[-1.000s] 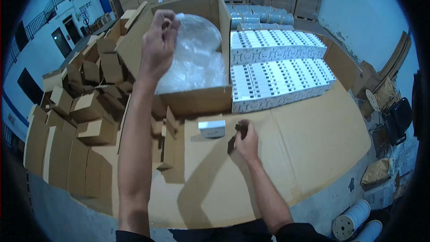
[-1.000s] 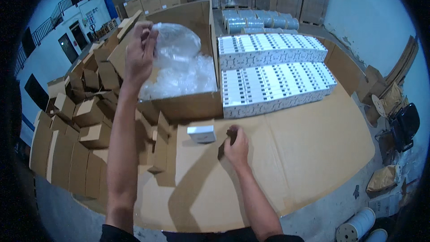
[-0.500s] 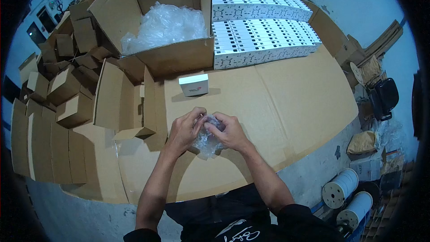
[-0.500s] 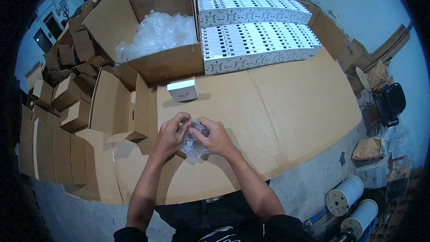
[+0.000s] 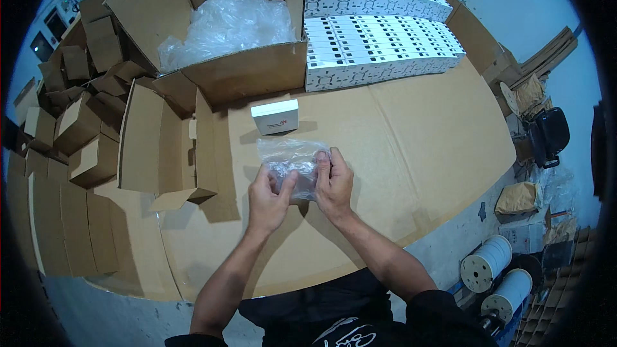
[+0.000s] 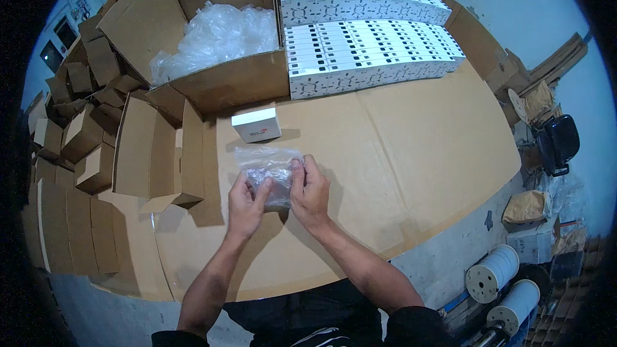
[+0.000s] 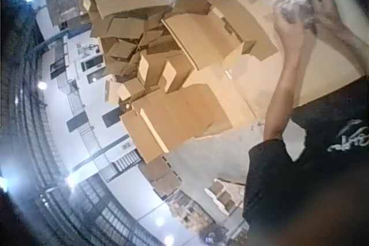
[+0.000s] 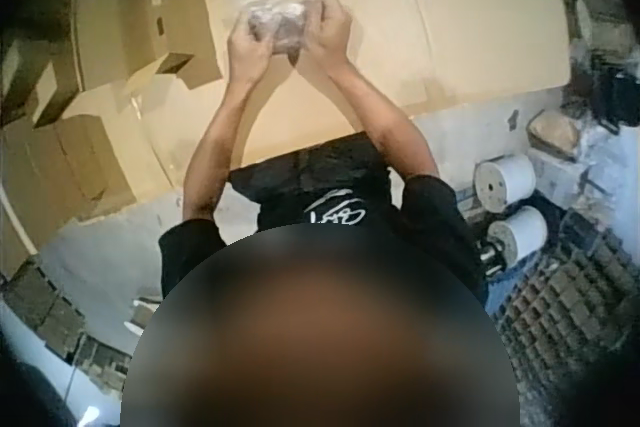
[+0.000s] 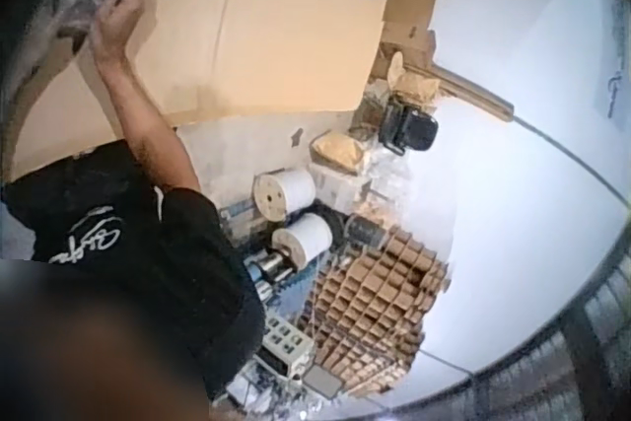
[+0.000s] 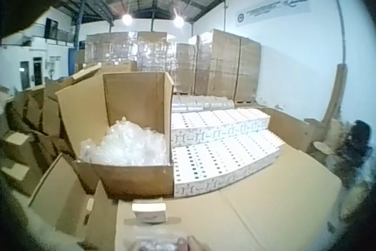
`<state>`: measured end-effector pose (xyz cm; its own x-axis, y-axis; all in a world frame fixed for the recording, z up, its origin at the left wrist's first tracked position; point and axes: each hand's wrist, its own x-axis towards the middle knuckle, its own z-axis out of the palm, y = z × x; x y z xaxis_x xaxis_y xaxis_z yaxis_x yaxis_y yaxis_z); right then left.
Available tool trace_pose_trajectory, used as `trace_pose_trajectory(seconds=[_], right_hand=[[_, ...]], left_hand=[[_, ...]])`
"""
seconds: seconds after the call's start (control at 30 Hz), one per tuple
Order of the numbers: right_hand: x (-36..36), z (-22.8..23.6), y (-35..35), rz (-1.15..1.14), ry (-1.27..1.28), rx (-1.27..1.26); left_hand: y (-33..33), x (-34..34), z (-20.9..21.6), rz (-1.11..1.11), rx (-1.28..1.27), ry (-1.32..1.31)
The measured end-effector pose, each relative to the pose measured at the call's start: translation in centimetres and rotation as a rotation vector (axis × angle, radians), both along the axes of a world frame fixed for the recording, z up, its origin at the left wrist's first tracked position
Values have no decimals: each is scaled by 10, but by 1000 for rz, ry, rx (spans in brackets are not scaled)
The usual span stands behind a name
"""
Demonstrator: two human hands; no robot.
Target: Pack small white electronic devices or boxes into clear plastic bags and then into cardboard boxes.
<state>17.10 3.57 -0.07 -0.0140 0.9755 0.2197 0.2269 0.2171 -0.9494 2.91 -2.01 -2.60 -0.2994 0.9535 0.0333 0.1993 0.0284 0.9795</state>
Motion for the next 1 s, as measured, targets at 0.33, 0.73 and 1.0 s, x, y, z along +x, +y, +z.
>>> trace_pose_trajectory(seconds=[0.33, 0.73, 1.0], right_hand=[[11, 6, 15, 118, 526, -209], [46, 28, 27, 345, -49, 243], [36, 35, 19, 169, -162, 414]], left_hand=[[13, 2, 23, 174, 193, 10], [10, -8, 30, 41, 130, 4], [15, -5, 26, 105, 171, 26]])
